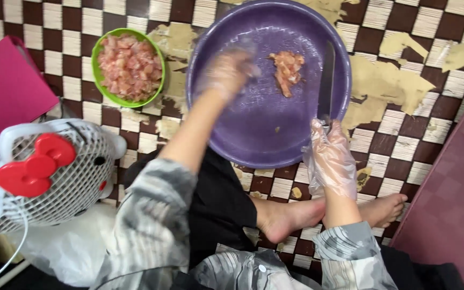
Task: Cutting raw chicken meat into small pieces on a tray and transferring them to a bowl
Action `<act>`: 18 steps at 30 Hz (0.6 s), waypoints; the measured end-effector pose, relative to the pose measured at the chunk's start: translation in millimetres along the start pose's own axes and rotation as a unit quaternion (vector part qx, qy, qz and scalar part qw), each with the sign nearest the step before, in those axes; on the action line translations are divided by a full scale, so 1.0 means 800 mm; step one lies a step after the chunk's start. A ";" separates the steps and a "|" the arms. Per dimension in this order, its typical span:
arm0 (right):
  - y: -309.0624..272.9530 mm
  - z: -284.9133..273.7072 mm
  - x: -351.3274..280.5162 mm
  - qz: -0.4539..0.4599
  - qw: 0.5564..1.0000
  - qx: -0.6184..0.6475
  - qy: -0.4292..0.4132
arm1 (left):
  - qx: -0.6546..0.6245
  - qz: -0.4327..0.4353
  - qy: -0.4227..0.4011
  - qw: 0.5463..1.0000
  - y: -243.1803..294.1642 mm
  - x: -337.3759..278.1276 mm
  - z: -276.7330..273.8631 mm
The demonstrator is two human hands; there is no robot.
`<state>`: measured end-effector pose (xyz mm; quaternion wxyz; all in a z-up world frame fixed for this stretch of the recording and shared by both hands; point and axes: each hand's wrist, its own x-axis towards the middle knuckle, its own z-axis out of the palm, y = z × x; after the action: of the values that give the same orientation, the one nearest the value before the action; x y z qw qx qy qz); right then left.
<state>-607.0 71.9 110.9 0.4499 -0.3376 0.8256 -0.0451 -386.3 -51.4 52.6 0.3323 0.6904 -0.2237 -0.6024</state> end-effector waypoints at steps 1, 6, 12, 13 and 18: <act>-0.001 -0.004 0.003 0.007 1.000 -0.017 0.000 | 0.314 0.131 -0.053 0.939 -0.024 0.033 0.018; 0.016 -0.012 0.033 0.043 0.999 -0.009 0.014 | 0.590 0.300 -0.116 0.741 -0.097 0.126 0.099; 0.036 -0.013 0.069 0.000 0.966 0.250 -0.058 | 0.802 0.394 -0.204 0.400 -0.075 0.107 0.117; 0.036 -0.015 0.073 0.017 0.987 0.158 -0.035 | 0.821 0.322 -0.231 0.412 -0.061 0.086 0.119; 0.048 -0.009 0.089 0.054 0.997 0.052 -0.027 | 0.738 0.376 -0.212 0.519 -0.114 0.089 0.097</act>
<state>-658.6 56.7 50.2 0.4910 -0.2698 0.8265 -0.0549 -458.3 -54.7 -66.2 -0.1580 0.3917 -0.8906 -0.1683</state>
